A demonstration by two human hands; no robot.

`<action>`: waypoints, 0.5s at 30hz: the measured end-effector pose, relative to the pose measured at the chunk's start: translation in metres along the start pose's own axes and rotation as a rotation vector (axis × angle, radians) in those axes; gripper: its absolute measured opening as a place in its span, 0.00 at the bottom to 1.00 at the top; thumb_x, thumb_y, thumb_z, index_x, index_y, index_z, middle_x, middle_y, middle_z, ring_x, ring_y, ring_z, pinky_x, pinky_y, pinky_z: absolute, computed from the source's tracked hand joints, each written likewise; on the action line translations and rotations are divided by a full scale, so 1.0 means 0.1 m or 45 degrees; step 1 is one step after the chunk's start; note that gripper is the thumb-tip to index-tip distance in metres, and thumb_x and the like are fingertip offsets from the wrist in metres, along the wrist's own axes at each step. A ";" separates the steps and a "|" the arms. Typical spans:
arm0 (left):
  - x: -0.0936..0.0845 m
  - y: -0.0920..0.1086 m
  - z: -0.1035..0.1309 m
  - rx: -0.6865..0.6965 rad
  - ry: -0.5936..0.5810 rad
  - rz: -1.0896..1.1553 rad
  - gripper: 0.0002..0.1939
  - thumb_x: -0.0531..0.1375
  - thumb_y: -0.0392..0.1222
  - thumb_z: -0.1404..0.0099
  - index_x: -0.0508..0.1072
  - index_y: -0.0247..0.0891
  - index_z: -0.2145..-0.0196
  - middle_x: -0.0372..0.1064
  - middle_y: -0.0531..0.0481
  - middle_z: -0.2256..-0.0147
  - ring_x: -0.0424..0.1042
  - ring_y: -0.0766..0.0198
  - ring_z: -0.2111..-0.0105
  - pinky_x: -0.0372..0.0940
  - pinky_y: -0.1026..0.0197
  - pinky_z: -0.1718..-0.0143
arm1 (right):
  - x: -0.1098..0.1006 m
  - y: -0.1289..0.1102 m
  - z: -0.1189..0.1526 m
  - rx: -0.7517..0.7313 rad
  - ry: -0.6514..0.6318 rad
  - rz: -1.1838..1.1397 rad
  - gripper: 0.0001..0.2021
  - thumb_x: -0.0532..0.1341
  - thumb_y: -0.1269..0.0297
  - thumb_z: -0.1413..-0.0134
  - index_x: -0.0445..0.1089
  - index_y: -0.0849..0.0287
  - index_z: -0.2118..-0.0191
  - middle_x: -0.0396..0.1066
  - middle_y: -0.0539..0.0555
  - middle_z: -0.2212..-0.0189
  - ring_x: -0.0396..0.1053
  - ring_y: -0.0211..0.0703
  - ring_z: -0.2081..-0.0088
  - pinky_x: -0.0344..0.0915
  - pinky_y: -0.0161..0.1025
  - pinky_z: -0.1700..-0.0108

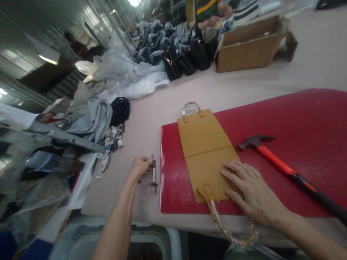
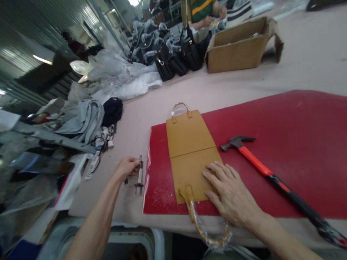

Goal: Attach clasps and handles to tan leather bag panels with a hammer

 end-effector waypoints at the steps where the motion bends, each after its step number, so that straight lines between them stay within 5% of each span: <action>1: 0.01 -0.02 0.00 -0.005 -0.006 0.032 0.13 0.60 0.47 0.36 0.74 0.33 0.67 0.70 0.51 0.76 0.69 0.68 0.79 0.64 0.68 0.76 | -0.01 -0.01 0.00 0.006 -0.014 -0.005 0.22 0.56 0.57 0.36 0.68 0.57 0.40 0.62 0.61 0.37 0.57 0.59 0.35 0.57 0.61 0.36; 9: 0.08 -0.04 -0.06 -0.032 0.116 -0.081 0.11 0.64 0.46 0.40 0.75 0.34 0.68 0.73 0.48 0.75 0.73 0.64 0.76 0.65 0.67 0.75 | 0.01 0.01 0.00 -0.034 0.018 -0.002 0.22 0.56 0.57 0.35 0.66 0.57 0.39 0.62 0.61 0.37 0.57 0.59 0.36 0.58 0.62 0.37; 15: 0.07 0.07 -0.14 -0.040 0.098 -0.244 0.11 0.67 0.42 0.48 0.70 0.35 0.81 0.67 0.45 0.85 0.74 0.55 0.77 0.64 0.63 0.76 | -0.01 -0.01 -0.01 -0.002 -0.022 -0.039 0.21 0.57 0.58 0.36 0.66 0.58 0.40 0.62 0.61 0.37 0.56 0.60 0.36 0.56 0.62 0.36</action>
Point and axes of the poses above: each hand's wrist, its own z-axis away from the middle knuckle, its own x-axis out of the palm, y = z × x, the point moved 2 cm from there along -z, towards the middle knuckle
